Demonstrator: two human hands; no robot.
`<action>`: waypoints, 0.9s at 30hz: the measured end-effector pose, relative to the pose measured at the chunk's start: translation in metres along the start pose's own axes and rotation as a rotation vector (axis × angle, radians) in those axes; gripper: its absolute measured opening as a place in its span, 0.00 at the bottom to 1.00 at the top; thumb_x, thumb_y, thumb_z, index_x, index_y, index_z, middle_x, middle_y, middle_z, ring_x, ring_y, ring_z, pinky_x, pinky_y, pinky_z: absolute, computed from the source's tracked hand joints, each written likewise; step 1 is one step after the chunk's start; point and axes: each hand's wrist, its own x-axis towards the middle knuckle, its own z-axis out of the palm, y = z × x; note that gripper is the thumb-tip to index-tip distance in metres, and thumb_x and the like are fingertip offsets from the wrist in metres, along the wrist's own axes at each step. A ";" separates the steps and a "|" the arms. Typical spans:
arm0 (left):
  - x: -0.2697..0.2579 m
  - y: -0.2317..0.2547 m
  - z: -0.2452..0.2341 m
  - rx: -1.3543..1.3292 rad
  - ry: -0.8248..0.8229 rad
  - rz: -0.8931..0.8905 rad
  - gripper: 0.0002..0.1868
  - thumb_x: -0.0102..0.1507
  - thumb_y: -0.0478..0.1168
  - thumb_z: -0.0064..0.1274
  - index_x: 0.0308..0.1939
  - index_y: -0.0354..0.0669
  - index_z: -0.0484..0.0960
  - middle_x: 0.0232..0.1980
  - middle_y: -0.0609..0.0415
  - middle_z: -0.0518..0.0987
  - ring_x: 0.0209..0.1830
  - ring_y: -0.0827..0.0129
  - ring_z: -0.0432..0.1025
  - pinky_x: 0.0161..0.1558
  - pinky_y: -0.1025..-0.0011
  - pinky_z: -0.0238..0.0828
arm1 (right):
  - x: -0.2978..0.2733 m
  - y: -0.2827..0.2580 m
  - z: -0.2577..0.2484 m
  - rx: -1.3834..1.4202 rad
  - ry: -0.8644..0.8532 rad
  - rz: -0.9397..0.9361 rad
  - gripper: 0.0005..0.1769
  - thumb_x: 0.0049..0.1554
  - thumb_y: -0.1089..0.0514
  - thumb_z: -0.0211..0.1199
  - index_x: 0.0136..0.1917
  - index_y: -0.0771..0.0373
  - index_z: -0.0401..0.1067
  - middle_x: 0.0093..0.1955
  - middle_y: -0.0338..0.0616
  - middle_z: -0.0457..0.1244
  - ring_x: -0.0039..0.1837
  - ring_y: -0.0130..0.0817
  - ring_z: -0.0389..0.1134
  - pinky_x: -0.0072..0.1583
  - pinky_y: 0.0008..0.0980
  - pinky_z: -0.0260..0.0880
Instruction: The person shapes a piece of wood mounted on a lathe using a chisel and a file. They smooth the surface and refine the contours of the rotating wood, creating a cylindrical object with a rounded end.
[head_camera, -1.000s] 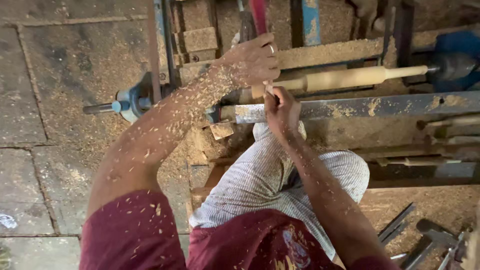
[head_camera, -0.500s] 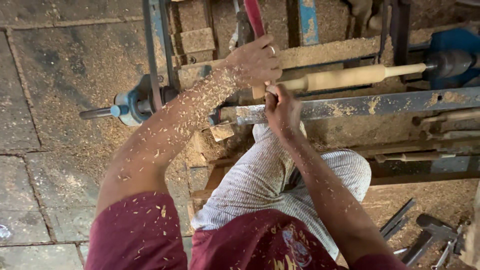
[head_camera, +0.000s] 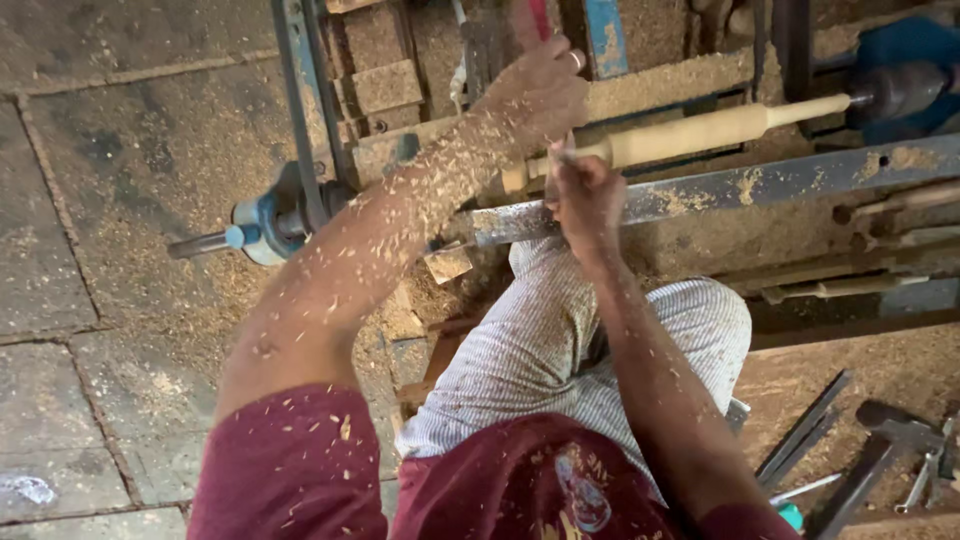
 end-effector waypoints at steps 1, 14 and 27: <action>0.005 -0.001 -0.007 -0.061 -0.186 -0.010 0.08 0.70 0.43 0.53 0.43 0.43 0.84 0.34 0.53 0.84 0.38 0.61 0.82 0.33 0.73 0.83 | -0.001 0.004 -0.005 0.023 -0.010 -0.006 0.06 0.62 0.57 0.64 0.45 0.58 0.79 0.34 0.42 0.70 0.29 0.23 0.71 0.29 0.26 0.67; -0.055 0.005 -0.016 0.244 0.245 0.080 0.11 0.65 0.39 0.58 0.50 0.51 0.77 0.35 0.63 0.78 0.35 0.75 0.75 0.38 0.71 0.79 | -0.013 0.003 0.009 -0.320 0.083 -0.144 0.13 0.59 0.55 0.67 0.37 0.65 0.77 0.29 0.45 0.69 0.30 0.31 0.68 0.33 0.35 0.67; -0.038 0.023 0.077 -3.024 0.603 0.950 0.07 0.62 0.48 0.54 0.36 0.57 0.73 0.36 0.67 0.73 0.48 0.71 0.72 0.71 0.67 0.58 | -0.039 -0.020 0.017 -0.382 0.151 -0.676 0.10 0.62 0.65 0.62 0.57 0.66 0.75 0.47 0.55 0.70 0.44 0.48 0.73 0.44 0.42 0.74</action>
